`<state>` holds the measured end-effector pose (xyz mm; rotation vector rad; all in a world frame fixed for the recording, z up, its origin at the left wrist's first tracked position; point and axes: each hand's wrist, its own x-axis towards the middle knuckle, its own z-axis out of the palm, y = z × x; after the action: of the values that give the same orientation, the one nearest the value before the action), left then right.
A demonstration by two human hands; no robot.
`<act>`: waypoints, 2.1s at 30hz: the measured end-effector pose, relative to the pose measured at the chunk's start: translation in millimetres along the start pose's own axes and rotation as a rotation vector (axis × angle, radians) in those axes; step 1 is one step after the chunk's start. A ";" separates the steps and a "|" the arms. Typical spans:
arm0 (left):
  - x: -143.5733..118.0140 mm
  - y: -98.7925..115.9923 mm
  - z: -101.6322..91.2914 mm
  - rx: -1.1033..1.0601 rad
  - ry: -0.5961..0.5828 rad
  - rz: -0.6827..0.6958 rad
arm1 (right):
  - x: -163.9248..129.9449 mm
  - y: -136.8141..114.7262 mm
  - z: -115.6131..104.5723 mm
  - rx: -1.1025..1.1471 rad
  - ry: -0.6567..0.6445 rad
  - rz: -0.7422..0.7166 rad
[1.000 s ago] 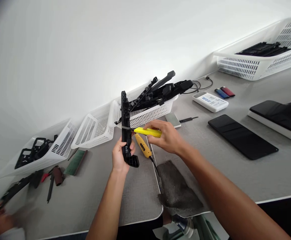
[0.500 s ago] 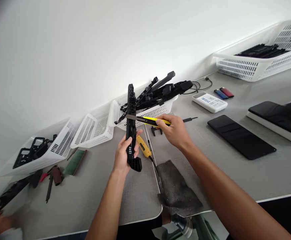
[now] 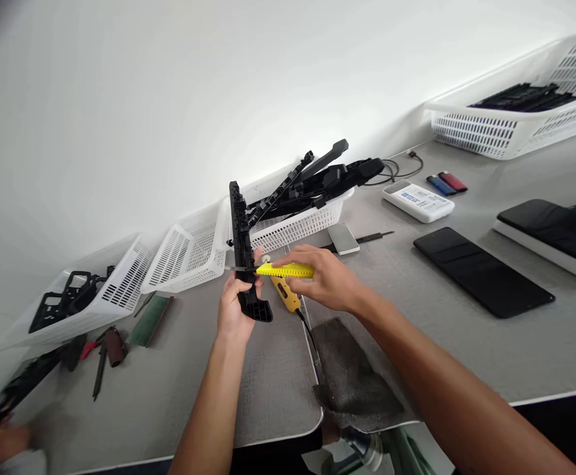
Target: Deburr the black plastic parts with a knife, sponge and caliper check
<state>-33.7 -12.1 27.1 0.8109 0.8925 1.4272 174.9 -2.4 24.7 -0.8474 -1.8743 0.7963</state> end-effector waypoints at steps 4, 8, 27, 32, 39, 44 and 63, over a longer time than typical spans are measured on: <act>-2.3 -2.7 -0.7 0.074 -0.102 -0.035 | 0.3 4.4 -0.7 0.024 0.074 0.144; -6.3 -7.2 3.9 0.140 -0.160 -0.045 | 0.7 12.6 -6.1 0.008 0.260 0.233; -2.3 -5.4 4.5 -0.028 0.066 -0.014 | -0.7 0.3 11.4 0.007 -0.055 0.015; -8.4 -6.8 7.6 0.015 -0.115 0.017 | 1.1 2.2 4.7 0.069 0.092 0.216; -11.0 0.6 8.3 0.059 -0.217 -0.025 | 0.7 5.0 -2.3 -0.060 0.336 0.196; -6.7 0.9 5.6 0.037 -0.162 -0.012 | 1.1 8.1 -1.8 -0.071 0.202 0.003; -4.4 -5.4 5.2 -0.092 -0.120 0.018 | 1.5 -3.3 2.9 0.220 -0.058 0.259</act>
<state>-26.3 -16.2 24.9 0.8278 0.7253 1.4093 171.0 -3.5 26.9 -0.9455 -1.7075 1.1747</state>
